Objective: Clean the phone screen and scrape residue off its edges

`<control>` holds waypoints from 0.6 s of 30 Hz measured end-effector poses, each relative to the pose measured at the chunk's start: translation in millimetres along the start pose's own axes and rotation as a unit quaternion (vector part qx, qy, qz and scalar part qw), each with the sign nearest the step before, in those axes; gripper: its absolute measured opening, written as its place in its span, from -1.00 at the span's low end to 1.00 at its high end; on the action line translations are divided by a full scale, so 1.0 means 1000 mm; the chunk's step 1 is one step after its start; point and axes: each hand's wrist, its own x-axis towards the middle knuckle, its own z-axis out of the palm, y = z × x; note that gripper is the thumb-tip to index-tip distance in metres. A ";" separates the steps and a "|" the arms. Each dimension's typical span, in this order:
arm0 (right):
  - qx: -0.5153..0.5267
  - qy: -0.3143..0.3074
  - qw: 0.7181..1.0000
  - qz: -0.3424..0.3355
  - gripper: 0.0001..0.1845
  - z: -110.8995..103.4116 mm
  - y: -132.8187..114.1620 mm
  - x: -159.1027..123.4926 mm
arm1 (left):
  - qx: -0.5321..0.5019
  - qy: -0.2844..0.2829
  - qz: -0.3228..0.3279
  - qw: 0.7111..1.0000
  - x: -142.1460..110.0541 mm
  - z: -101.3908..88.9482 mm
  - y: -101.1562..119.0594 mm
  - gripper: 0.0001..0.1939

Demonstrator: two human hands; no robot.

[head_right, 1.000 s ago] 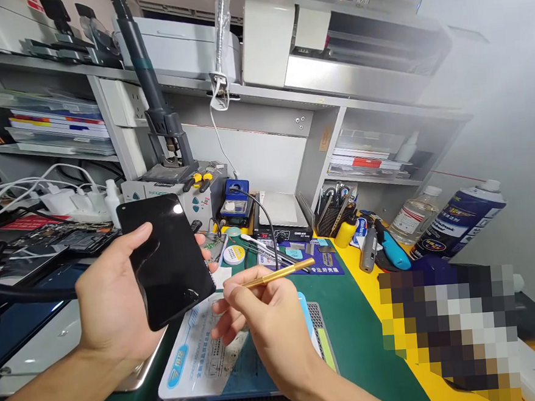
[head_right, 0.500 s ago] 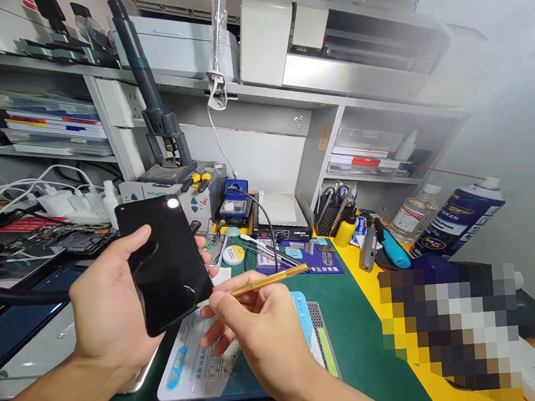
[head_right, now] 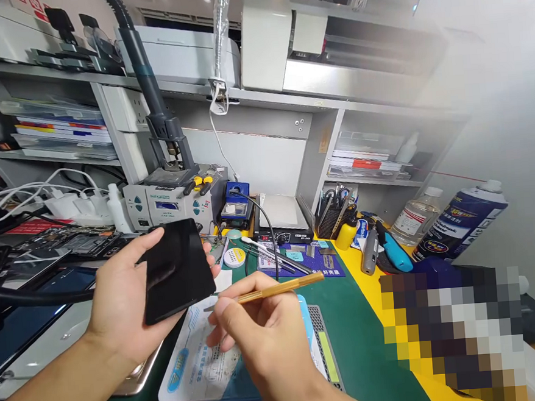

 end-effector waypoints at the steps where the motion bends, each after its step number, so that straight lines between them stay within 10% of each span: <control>1: -0.005 0.015 1.000 -0.014 -0.71 -0.001 0.000 0.001 | 0.010 0.002 -0.005 1.000 0.002 0.000 0.000 -0.72; 18: -0.011 0.035 0.999 -0.035 -0.72 -0.002 0.001 0.002 | -0.008 0.013 -0.065 0.998 0.007 -0.003 -0.001 -0.68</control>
